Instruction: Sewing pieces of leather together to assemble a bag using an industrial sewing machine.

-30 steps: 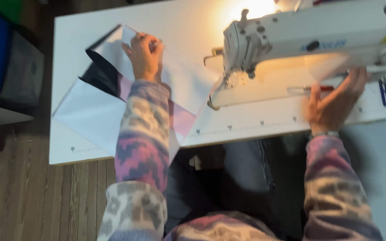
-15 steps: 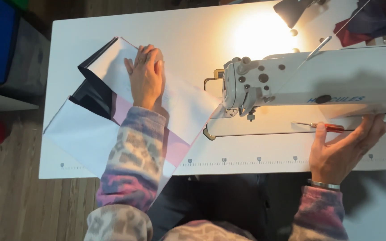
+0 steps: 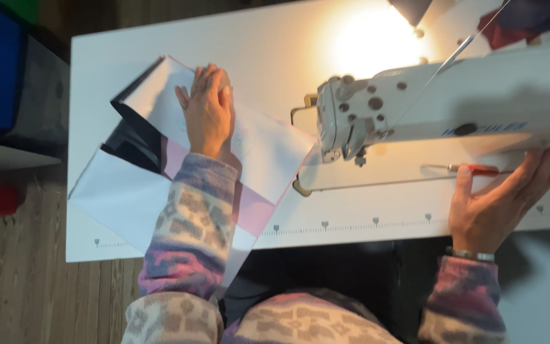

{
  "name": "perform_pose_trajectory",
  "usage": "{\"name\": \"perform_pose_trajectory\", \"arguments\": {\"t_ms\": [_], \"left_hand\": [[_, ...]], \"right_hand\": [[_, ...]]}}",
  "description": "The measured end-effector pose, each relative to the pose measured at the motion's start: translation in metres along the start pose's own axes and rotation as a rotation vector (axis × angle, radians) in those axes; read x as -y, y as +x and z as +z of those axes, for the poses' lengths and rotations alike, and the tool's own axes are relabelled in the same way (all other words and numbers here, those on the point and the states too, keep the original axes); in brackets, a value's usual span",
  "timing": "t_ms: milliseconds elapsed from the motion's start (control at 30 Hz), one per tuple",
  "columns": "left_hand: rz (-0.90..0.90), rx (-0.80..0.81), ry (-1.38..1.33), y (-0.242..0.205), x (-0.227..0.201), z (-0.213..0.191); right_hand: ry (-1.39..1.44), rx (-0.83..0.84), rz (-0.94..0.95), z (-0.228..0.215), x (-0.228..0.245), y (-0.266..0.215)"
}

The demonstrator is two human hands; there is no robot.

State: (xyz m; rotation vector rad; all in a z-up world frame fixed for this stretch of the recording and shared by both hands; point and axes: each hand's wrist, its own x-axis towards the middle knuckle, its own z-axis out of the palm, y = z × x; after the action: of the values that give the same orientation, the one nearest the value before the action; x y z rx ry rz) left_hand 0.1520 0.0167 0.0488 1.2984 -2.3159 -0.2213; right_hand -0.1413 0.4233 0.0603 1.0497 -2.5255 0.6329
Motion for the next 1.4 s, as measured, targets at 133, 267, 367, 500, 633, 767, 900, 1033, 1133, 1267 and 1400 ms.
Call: {"name": "perform_pose_trajectory", "arguments": {"t_ms": [133,267,367,500,633,767,900,1033,1133,1267,1400], "left_hand": [[0.019,-0.026,0.001,-0.008,-0.002,-0.009],[0.035,-0.086,-0.035,-0.013,-0.004,-0.025],[0.055,-0.144,0.001,-0.022,0.009,-0.029],[0.043,-0.179,0.093,-0.044,0.039,-0.051],[0.046,-0.134,0.137,-0.092,0.066,-0.086],[0.110,-0.134,0.271,-0.171,0.103,-0.118],[0.114,-0.208,0.267,-0.277,0.167,-0.155],[-0.116,-0.331,0.164,-0.354,0.199,-0.195],[-0.258,-0.642,-0.124,-0.375,0.179,-0.233],[-0.166,-0.550,0.117,-0.383,0.166,-0.256],[-0.085,-0.369,0.358,-0.355,0.153,-0.227]], "right_hand": [[0.077,-0.004,-0.016,-0.006,0.016,0.003],[0.079,-0.022,-0.037,0.005,0.005,0.000],[0.040,-0.034,-0.026,0.008,0.000,-0.002],[0.049,-0.033,-0.013,0.006,0.004,-0.001],[0.095,-0.041,-0.020,0.002,0.006,-0.004],[0.126,-0.107,-0.049,0.005,0.015,-0.015],[0.514,-0.126,-0.224,0.027,0.075,-0.052],[0.478,0.219,-0.641,0.022,0.208,-0.093],[0.617,0.376,-1.005,-0.006,0.289,-0.100],[0.722,0.537,-1.059,-0.002,0.313,-0.108],[1.160,0.939,-0.713,0.034,0.272,-0.118]]}}
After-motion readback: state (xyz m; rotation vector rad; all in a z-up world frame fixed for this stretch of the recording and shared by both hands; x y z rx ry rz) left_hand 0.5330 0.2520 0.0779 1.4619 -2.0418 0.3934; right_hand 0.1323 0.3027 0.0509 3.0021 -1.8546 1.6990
